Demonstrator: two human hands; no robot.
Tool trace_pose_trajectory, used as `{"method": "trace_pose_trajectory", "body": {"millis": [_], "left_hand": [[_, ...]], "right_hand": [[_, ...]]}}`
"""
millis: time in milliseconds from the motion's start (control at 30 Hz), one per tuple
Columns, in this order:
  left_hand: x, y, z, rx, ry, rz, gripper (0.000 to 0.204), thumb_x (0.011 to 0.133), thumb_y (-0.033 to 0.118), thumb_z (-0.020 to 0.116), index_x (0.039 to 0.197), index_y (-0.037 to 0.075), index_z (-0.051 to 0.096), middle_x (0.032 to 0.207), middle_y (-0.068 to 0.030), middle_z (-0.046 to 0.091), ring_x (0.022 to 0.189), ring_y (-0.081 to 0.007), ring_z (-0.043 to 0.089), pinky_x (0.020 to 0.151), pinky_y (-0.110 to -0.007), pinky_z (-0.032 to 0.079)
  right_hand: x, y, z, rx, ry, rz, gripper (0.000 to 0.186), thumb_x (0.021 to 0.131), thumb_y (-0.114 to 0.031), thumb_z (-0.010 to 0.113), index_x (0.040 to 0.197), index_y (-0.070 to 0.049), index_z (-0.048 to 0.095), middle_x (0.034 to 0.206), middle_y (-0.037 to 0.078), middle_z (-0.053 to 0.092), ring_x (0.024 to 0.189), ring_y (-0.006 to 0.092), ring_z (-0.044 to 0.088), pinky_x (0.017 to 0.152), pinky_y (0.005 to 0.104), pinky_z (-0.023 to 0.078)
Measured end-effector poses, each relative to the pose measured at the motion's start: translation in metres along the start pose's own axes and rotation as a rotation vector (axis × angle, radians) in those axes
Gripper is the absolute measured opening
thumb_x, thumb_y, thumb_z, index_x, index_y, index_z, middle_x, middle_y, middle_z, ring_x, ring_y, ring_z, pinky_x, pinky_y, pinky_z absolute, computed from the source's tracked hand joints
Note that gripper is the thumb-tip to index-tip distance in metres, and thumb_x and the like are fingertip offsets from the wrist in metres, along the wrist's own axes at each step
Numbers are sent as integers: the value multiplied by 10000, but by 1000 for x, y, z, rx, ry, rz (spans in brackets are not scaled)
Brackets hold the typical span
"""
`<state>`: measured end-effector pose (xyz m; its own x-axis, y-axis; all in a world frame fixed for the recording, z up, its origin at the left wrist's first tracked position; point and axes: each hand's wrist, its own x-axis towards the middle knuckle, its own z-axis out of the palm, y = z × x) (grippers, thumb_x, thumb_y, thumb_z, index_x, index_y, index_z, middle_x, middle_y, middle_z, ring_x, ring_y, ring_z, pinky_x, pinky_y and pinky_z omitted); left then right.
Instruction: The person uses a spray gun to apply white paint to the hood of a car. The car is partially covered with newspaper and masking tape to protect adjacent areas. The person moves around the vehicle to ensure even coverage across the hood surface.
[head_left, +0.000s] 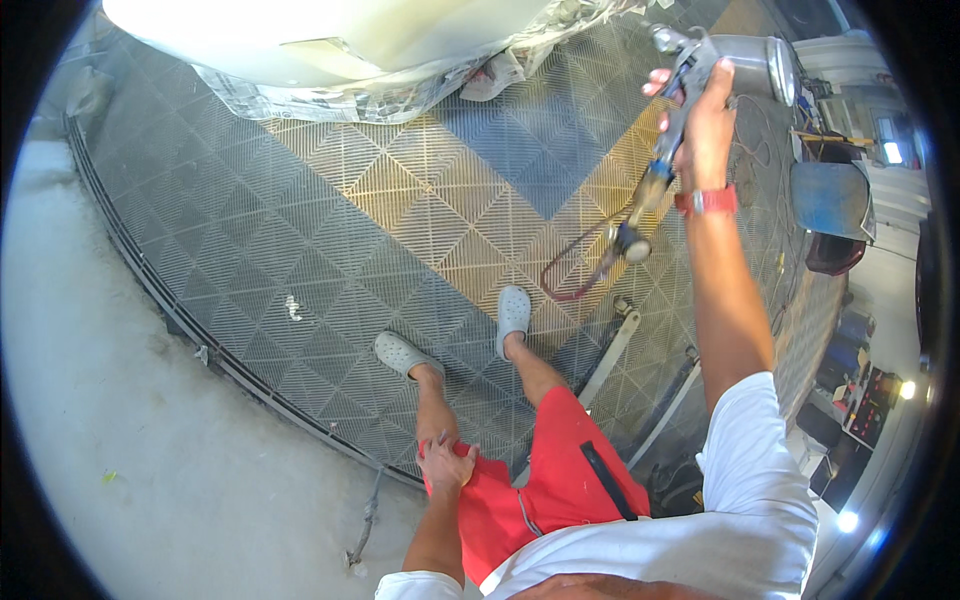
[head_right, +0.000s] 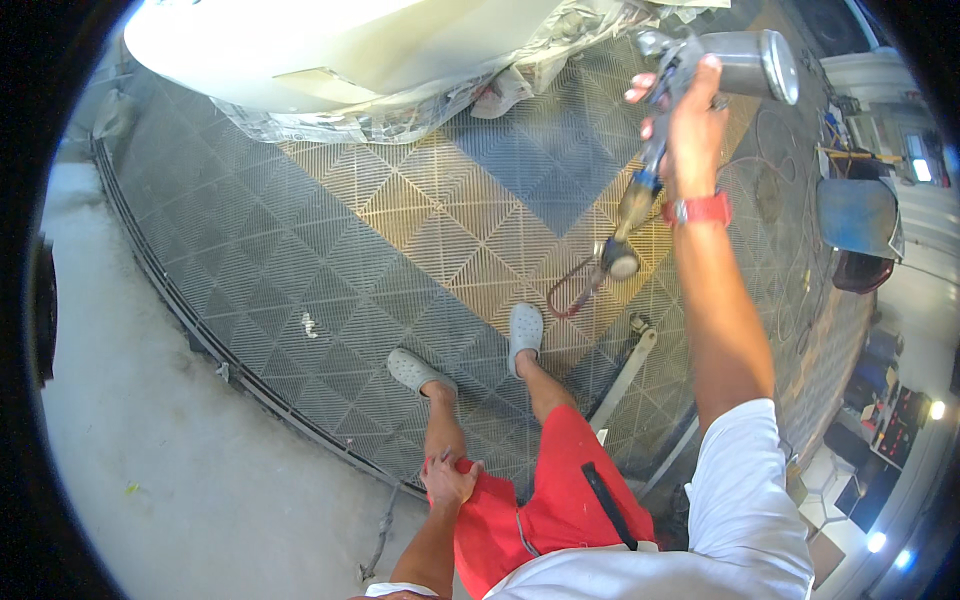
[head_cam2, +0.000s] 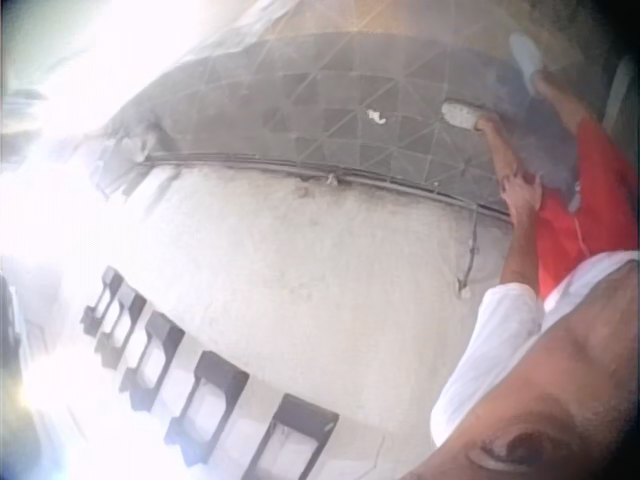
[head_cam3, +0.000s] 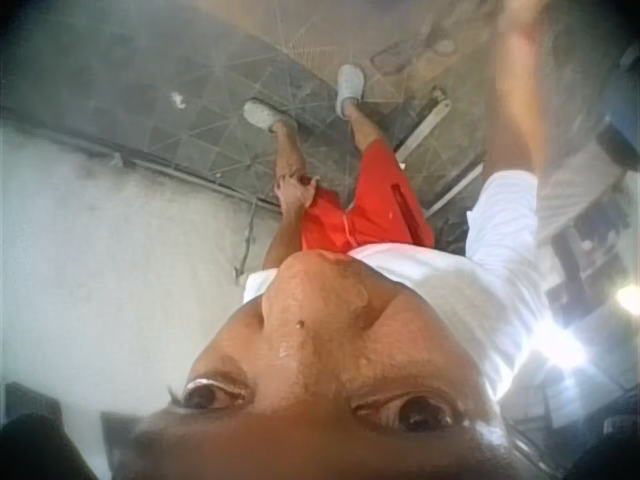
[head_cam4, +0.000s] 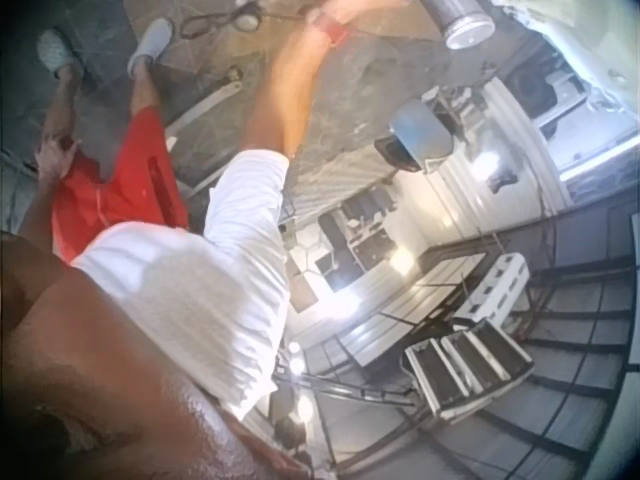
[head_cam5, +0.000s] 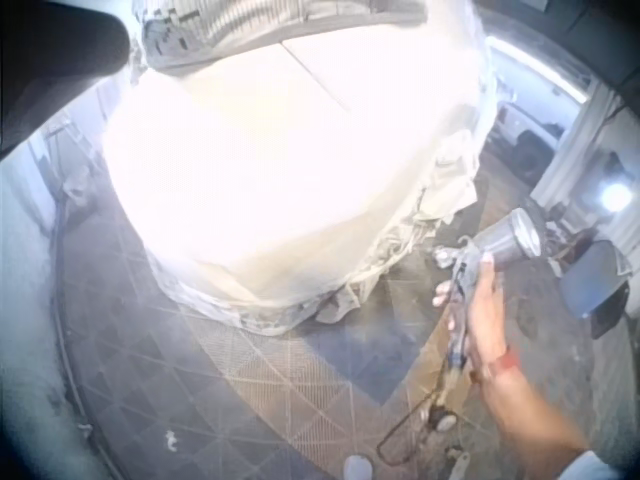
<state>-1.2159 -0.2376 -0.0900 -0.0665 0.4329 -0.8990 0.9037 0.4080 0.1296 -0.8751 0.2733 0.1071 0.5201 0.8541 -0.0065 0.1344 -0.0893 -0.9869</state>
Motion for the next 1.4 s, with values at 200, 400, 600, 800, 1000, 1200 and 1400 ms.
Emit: {"method": "trace_pose_trajectory", "body": {"millis": [200,400,600,800,1000,1200,1400], "left_hand": [[-13,-35,-2,-237,222,63,656,893,641,655,1326,148,677,1518,-136,538,1449,-317,426,1220,-504,275],[-23,-94,-23,-565,283,52,655,942,553,667,1323,21,655,1376,-234,628,1330,-371,548,1151,-454,390],[-42,-174,-42,-865,225,-65,585,974,449,695,1295,-37,653,1240,-221,708,1168,-308,668,1019,-387,493],[-73,-248,-84,-988,271,-79,563,1021,431,646,1324,-42,616,1163,-137,708,1063,-198,651,960,-332,501],[-106,-255,-135,-967,273,-128,599,1031,487,612,1332,-31,615,1202,-133,682,1109,-194,623,982,-331,481],[-93,-224,-169,-991,233,-31,557,1038,436,619,1338,-33,603,1142,-107,692,1023,-166,638,917,-312,507],[-96,-170,-236,-979,187,69,558,1037,419,627,1375,-22,582,1152,-118,700,1014,-159,648,890,-292,517]], "right_hand": [[-128,-49,61,-18,-318,105,685,1093,-608,273,1356,-56,583,925,95,722,815,144,707,464,230,437],[-204,-95,121,118,-546,213,701,1079,-628,343,1335,-24,590,985,111,739,869,145,719,488,227,480],[-242,-118,146,101,-190,222,669,1085,-607,357,1230,-11,623,969,102,745,824,124,702,482,231,474],[-271,-141,212,117,-179,312,620,1087,-568,395,1113,-1,645,831,74,715,685,120,685,425,243,483],[-264,-177,251,251,-414,286,562,1076,-536,467,1038,-12,664,799,42,729,673,89,686,440,246,482],[-214,-155,166,54,-262,188,636,1070,-592,423,1050,-17,694,790,52,739,604,97,668,450,236,492],[-147,-153,67,35,-23,206,609,1107,-498,356,1168,32,651,831,115,745,681,157,722,420,256,492]]}}
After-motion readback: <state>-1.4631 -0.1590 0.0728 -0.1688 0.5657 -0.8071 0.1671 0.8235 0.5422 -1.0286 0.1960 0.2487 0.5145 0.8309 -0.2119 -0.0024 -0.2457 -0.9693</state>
